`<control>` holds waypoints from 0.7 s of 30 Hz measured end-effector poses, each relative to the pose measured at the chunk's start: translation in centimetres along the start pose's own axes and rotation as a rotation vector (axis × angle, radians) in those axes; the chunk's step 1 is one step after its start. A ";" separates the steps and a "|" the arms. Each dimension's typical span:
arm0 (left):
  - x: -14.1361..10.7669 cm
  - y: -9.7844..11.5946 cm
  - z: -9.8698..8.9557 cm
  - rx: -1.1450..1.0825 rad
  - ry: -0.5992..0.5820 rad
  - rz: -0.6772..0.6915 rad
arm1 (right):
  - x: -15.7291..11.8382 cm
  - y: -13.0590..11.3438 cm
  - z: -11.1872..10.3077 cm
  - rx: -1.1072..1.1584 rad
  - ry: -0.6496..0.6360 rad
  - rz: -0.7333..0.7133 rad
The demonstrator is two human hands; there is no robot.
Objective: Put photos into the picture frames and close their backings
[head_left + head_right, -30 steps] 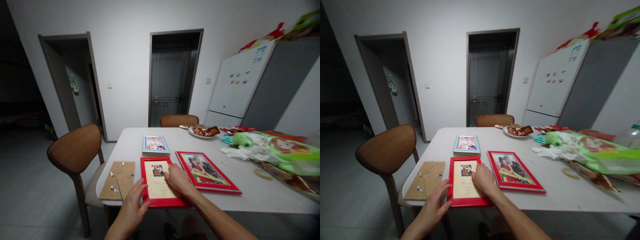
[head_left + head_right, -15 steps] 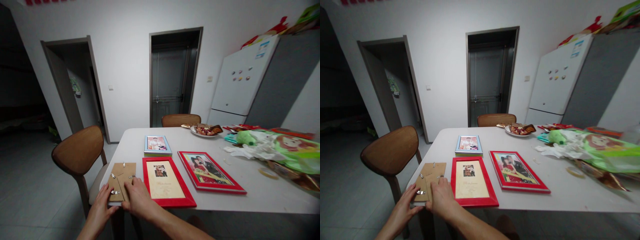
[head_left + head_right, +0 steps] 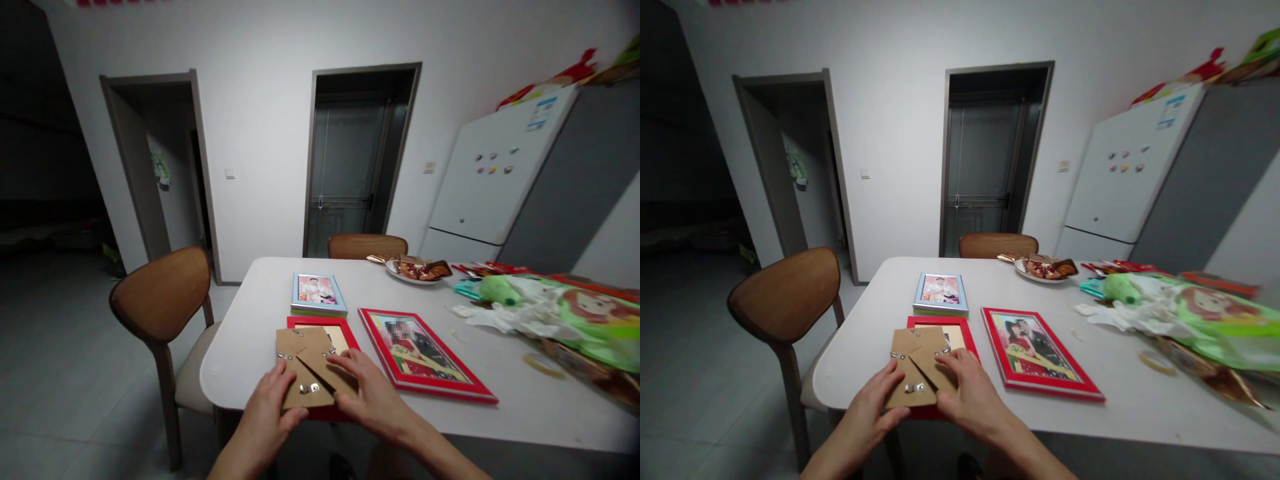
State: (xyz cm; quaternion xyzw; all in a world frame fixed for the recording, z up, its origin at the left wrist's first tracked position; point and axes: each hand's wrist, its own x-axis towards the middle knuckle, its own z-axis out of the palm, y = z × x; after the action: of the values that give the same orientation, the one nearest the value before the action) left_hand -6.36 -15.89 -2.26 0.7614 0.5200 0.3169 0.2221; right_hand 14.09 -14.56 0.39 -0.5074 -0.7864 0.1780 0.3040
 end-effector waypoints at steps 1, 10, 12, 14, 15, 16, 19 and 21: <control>0.4 0.2 0.7 0.020 -0.024 0.012 | -0.3 0.7 -0.2 -0.021 0.010 0.023; 2.7 1.5 3.0 0.214 -0.088 0.063 | 0.0 4.2 0.2 -0.153 0.026 0.095; 2.7 1.6 3.0 0.253 -0.093 0.060 | 0.0 4.6 0.6 -0.199 0.020 0.079; 2.5 1.6 3.0 0.276 -0.100 0.046 | 0.0 4.9 0.9 -0.245 0.011 0.060; 2.4 1.6 3.0 0.275 -0.103 0.042 | -0.1 4.9 1.0 -0.263 0.006 0.047; 2.2 1.5 3.1 0.268 -0.111 0.043 | -0.2 4.9 0.9 -0.278 0.001 0.031; 1.8 1.2 3.6 0.248 -0.150 0.079 | -0.2 5.0 0.6 -0.308 -0.026 -0.012; 1.7 1.0 3.9 0.252 -0.160 0.105 | 0.2 5.2 0.4 -0.327 -0.039 -0.022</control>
State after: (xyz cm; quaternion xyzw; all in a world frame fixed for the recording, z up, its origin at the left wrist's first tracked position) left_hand -2.50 -14.76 -3.86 0.8323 0.4956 0.1987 0.1487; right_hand 17.35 -12.21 -2.85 -0.5378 -0.8163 0.0540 0.2038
